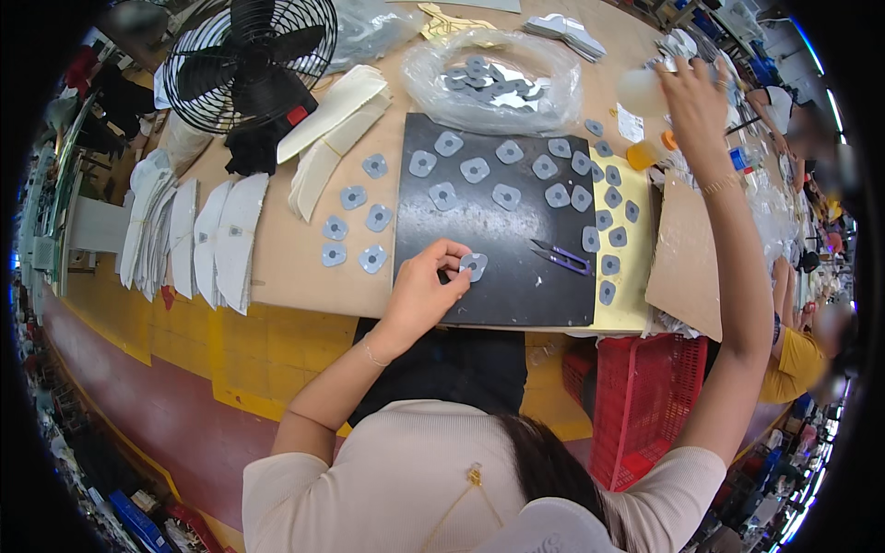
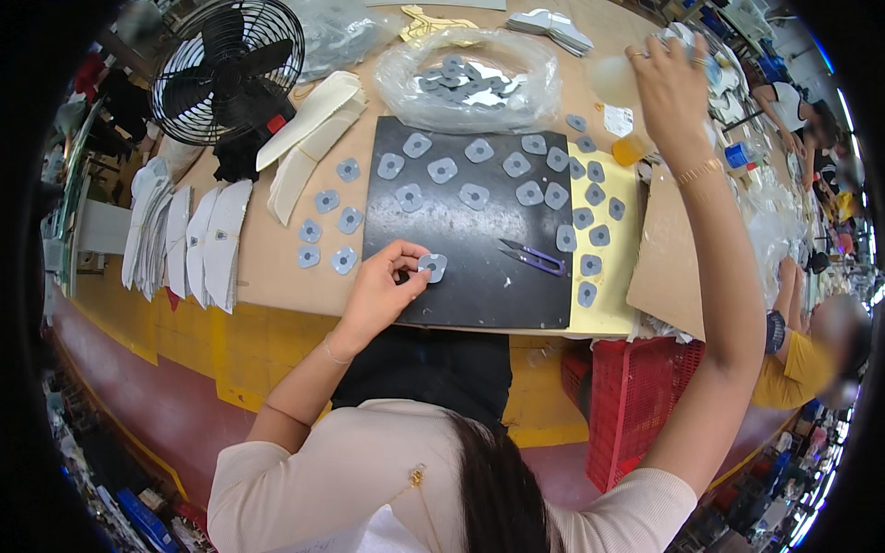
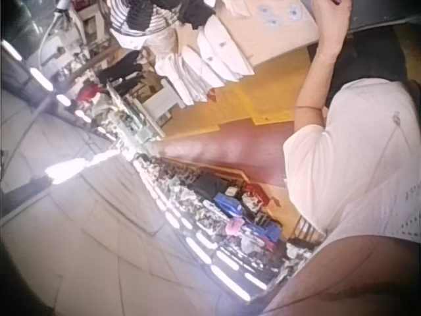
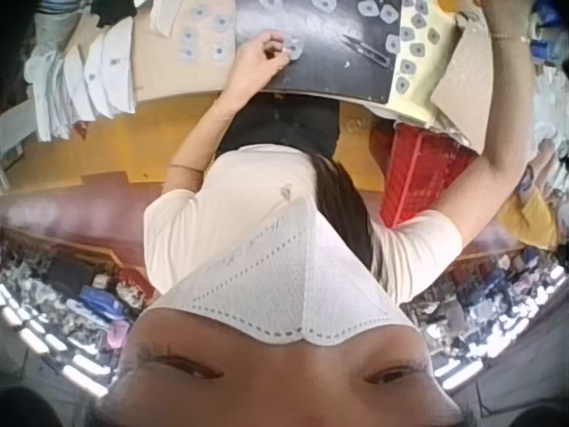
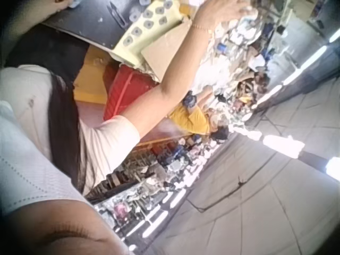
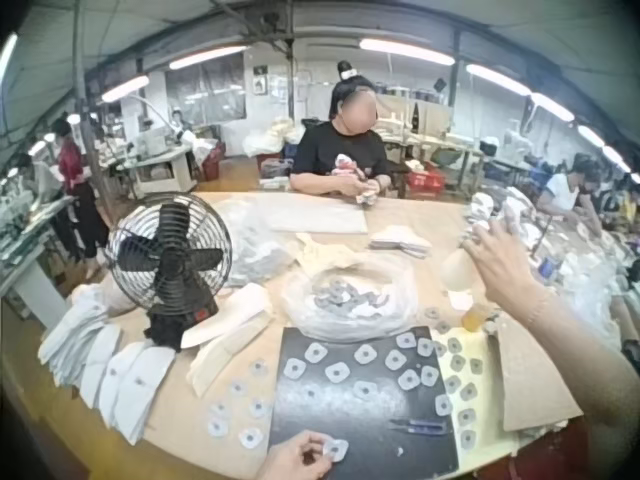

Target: The person applies glue from a squeeze bottle onto small blue patches arranged on a black board, then uses a pen-like tool to mark or adjust white fabric pieces. The person handles the patches and fabric pieces one at a time on a cluttered workbench.

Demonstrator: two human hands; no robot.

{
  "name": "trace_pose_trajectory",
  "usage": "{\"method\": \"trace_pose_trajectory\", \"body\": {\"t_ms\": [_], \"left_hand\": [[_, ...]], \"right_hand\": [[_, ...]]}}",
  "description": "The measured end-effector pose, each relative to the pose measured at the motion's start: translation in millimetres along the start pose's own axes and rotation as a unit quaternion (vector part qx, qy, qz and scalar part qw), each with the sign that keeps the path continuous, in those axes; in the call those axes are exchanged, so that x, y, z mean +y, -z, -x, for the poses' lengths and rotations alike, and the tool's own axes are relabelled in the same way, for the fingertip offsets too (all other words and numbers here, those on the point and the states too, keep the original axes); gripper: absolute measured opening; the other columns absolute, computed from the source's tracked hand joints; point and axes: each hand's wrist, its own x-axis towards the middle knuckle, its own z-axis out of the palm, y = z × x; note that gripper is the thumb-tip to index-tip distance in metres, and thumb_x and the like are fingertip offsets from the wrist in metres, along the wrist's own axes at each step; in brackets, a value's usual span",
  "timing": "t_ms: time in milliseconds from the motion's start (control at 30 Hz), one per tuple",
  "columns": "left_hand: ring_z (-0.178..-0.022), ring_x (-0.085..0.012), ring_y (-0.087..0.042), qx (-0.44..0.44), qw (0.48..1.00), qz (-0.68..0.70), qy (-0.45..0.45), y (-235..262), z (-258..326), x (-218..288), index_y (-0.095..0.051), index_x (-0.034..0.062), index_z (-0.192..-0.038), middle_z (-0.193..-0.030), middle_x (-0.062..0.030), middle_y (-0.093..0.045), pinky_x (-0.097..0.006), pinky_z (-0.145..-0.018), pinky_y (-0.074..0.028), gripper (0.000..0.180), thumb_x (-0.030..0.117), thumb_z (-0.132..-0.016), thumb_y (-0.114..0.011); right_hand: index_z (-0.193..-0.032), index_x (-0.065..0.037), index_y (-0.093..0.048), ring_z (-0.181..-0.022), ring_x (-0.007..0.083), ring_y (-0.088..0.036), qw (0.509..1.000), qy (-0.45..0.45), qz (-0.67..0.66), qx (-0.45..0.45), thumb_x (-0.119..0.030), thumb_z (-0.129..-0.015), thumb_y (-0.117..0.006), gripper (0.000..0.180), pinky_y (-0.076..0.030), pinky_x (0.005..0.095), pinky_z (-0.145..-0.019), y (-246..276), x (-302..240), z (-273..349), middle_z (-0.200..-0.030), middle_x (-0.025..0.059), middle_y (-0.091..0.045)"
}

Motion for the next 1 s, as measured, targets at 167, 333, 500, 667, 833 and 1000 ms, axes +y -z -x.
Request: {"method": "trace_pose_trajectory", "body": {"t_ms": [167, 333, 500, 667, 833, 1000], "left_hand": [[-0.064, -0.0140, -0.058, 0.053, 0.983, -0.141, -0.103, 2, -10, -16, -0.059, -0.0038, -0.100, -0.078, -0.0121, -0.063, -0.029, -0.054, -0.048, 0.018, 0.004, -0.083, -0.061], [-0.084, -0.0244, -0.054, 0.060, 0.975, -0.192, -0.099, 11, -11, -13, -0.058, -0.0004, -0.111, -0.098, -0.0112, -0.055, -0.034, -0.079, -0.046, 0.031, 0.016, -0.085, -0.065], [-0.081, -0.0209, -0.050, 0.067, 0.982, -0.159, -0.079, 20, -4, -10, -0.054, 0.0013, -0.118, -0.104, -0.0104, -0.050, -0.033, -0.077, -0.047, 0.041, 0.019, -0.084, -0.069], [-0.079, -0.0128, -0.046, 0.093, 0.986, -0.107, -0.093, 29, -4, -7, -0.058, 0.0050, -0.113, -0.095, -0.0044, -0.053, -0.026, -0.070, -0.043, 0.036, 0.014, -0.081, -0.071], [-0.078, -0.0072, -0.049, 0.183, 0.977, 0.039, -0.107, 46, 3, -27, -0.056, 0.0010, -0.114, -0.096, -0.0025, -0.056, -0.020, -0.072, -0.040, 0.030, 0.003, -0.085, -0.064], [-0.070, -0.0065, -0.046, 0.191, 0.963, 0.140, -0.127, 36, 23, -32, -0.059, 0.0036, -0.114, -0.085, -0.0018, -0.057, -0.021, -0.063, -0.039, 0.021, 0.009, -0.094, -0.055]], "right_hand": [[-0.096, -0.017, -0.068, -0.110, 0.0179, -0.050, 0.989, 0.047, 0.063, -0.123, -0.013, -0.084, -0.051, 0.021, -0.007, 0.0499, -0.116, -85, -47, -44, -0.102, 0.0012, -0.060], [-0.088, -0.015, -0.069, -0.108, 0.0188, -0.050, 0.993, 0.036, 0.038, -0.106, -0.013, -0.084, -0.051, 0.019, -0.006, 0.0503, -0.117, -148, -70, -39, -0.097, 0.0030, -0.060], [-0.092, -0.016, -0.070, -0.111, 0.0199, -0.049, 0.983, 0.055, 0.073, -0.158, -0.014, -0.087, -0.050, 0.020, -0.004, 0.0524, -0.117, -144, -69, -43, -0.102, 0.0022, -0.060], [-0.100, -0.017, -0.067, -0.111, 0.0210, -0.049, 0.988, 0.069, 0.051, -0.127, -0.017, -0.086, -0.051, 0.021, -0.005, 0.0552, -0.115, -132, -56, -32, -0.103, 0.0020, -0.059], [-0.107, -0.011, -0.062, -0.107, 0.0270, -0.055, 0.951, 0.021, -0.304, -0.063, -0.011, -0.080, -0.062, 0.027, -0.042, 0.0401, -0.093, -3, -78, -23, -0.111, 0.0082, -0.059], [-0.099, -0.006, -0.063, -0.082, 0.0197, -0.061, 0.679, 0.071, -0.714, -0.153, -0.012, -0.082, -0.068, 0.019, -0.049, 0.0314, -0.070, 102, -146, 82, -0.090, 0.0088, -0.059]]}}
